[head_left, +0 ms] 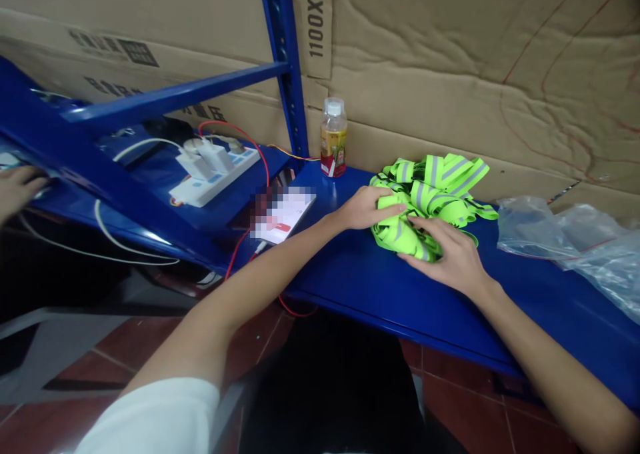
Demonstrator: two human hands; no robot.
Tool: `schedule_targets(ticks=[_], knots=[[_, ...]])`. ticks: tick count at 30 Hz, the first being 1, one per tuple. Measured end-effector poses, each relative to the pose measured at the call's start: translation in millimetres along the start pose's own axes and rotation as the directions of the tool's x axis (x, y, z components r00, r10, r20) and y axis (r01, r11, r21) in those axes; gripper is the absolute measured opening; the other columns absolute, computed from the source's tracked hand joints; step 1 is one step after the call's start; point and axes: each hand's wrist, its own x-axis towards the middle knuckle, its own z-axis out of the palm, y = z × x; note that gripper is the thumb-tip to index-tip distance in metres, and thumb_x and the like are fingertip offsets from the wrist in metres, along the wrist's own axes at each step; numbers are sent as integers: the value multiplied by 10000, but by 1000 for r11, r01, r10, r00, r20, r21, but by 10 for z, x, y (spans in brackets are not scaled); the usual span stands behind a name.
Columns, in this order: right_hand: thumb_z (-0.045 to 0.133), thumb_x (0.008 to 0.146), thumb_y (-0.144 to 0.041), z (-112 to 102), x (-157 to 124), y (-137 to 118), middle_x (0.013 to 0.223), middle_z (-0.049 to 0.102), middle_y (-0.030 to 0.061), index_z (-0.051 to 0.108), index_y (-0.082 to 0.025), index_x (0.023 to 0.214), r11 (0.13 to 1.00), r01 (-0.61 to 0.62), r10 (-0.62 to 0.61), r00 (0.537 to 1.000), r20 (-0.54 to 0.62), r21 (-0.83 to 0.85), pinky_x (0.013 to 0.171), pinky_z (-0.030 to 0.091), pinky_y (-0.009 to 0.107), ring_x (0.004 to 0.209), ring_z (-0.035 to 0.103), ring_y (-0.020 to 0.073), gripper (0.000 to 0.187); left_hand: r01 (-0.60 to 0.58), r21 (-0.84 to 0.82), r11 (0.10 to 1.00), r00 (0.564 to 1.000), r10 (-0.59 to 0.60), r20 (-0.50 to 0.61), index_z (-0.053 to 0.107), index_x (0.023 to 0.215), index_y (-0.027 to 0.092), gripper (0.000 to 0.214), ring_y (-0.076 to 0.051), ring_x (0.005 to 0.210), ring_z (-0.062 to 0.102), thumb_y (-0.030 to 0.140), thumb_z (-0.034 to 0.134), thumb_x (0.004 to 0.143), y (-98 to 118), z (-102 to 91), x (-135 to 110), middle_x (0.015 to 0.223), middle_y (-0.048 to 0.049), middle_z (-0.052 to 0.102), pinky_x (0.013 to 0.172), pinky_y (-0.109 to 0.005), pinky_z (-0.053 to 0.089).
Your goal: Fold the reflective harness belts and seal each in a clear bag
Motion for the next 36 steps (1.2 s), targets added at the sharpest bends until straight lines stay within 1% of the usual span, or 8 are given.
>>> schedule_targets(ticks=[6, 10, 13, 17, 20, 24, 30, 36], knots=[[822, 957, -373, 57, 1, 31, 977, 852, 30, 699, -275, 1386, 937, -247, 268, 962, -54, 247, 753, 664, 356, 838, 826, 236, 457, 181, 140, 974, 980, -166, -112, 557, 565, 218, 699, -154, 563, 500, 664, 447, 1092, 26, -21, -11, 537, 0, 500, 605, -338, 324], [815, 954, -458, 82, -11, 201, 828, 838, 30, 745, -239, 1252, 795, -471, 501, 865, 24, 382, 635, 619, 333, 711, 794, 228, 376, 65, 129, 989, 973, -35, -227, 781, 1154, 218, 560, -181, 824, 708, 642, 416, 1112, 37, -74, -36, 1032, -67, 800, 749, -320, 504], [847, 916, -473, 119, -43, 322, 863, 843, 42, 766, -230, 1165, 762, -513, 556, 831, 5, 395, 637, 627, 337, 702, 796, 227, 357, -156, 120, 980, 986, 163, -47, 668, 1428, 241, 664, -257, 1170, 717, 736, 619, 988, 57, -78, -57, 1376, -119, 723, 956, -373, 580], [792, 974, -394, 66, -53, 272, 964, 846, 51, 795, -256, 1039, 922, -345, 369, 920, -132, 174, 719, 644, 379, 771, 802, 232, 153, -244, 221, 944, 962, 207, 176, 707, 1377, 248, 743, -324, 1222, 702, 684, 873, 798, 23, 28, -80, 1464, -160, 629, 1017, -464, 592], [794, 982, -382, -38, -13, 120, 995, 846, 59, 791, -265, 1051, 989, -132, 139, 984, -116, 69, 825, 650, 419, 876, 811, 258, 135, -221, 203, 954, 965, 184, 188, 743, 1251, 201, 580, -284, 1103, 721, 642, 812, 882, -54, 87, -63, 1317, -156, 679, 975, -440, 587], [887, 867, -571, -106, 39, -5, 1196, 830, 104, 760, -248, 1261, 999, 0, 3, 997, 72, -42, 917, 658, 489, 1052, 808, 341, 525, -166, 167, 972, 978, 141, 155, 587, 722, 204, 552, -184, 745, 601, 700, 688, 942, -108, 65, -13, 778, -35, 602, 743, -362, 493], [797, 964, -390, -17, -19, 68, 1427, 765, 87, 553, -305, 1595, 995, -92, 97, 979, 180, -37, 971, 662, 499, 1188, 791, 357, 681, 107, 64, 992, 980, -116, 163, 231, 512, 241, 773, -107, 544, 217, 733, 659, 928, -42, 12, 7, 545, 55, 195, 561, -339, 169], [852, 895, -435, 81, -41, 100, 1273, 811, 100, 588, -262, 1523, 894, -386, 381, 922, 68, 226, 796, 677, 433, 1005, 821, 322, 703, 123, 224, 967, 992, -112, -61, 684, 729, 215, 539, -161, 623, 542, 559, 474, 1087, -46, -47, 2, 639, -9, 598, 616, -319, 346]])
